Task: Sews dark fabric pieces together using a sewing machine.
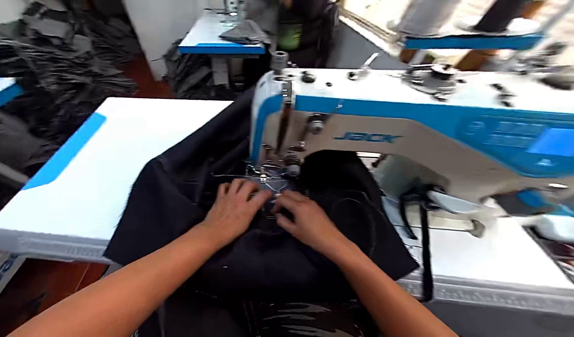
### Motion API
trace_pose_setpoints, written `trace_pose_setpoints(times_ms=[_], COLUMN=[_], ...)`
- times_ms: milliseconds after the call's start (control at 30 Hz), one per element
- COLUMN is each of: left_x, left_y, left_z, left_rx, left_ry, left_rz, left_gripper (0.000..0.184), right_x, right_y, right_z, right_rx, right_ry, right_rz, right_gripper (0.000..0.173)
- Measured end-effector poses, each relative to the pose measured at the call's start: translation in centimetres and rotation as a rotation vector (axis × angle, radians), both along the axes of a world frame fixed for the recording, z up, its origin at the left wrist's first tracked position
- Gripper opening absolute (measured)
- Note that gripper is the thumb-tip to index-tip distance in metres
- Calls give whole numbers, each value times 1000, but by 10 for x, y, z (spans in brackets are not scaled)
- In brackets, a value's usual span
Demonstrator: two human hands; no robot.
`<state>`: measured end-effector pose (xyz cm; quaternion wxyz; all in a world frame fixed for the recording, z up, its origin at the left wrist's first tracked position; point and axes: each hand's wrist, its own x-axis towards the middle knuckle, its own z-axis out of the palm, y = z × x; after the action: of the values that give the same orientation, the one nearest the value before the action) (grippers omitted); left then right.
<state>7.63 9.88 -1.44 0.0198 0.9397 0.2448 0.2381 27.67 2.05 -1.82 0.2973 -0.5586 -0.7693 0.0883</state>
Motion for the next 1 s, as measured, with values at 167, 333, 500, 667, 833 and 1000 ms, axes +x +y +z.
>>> trace_pose_setpoints(times_ms=[167,333,500,667,833,1000], left_x=[-5,-4,3,1,2,6], left_y=[4,-5,-12,-12,-15,-20], left_z=[-6,8,15,4,18,20], left_rx=[52,-13,-266,-84,-301,-365], left_ry=[46,135,192,197,388,391], left_rz=[-167,-15,268,208,144,151], left_gripper=[29,25,35,42,48,45], right_x=[3,4,1,-5,-18,4], right_y=[1,2,3,8,5,-1], right_z=[-2,-3,-2,1,7,-12], right_rx=[28,62,22,55,64,181], right_ry=[-26,-57,-92,-301,-453,-186], right_rz=[2,-5,-39,-44,-61,-73], right_gripper=[9,11,34,44,39,34])
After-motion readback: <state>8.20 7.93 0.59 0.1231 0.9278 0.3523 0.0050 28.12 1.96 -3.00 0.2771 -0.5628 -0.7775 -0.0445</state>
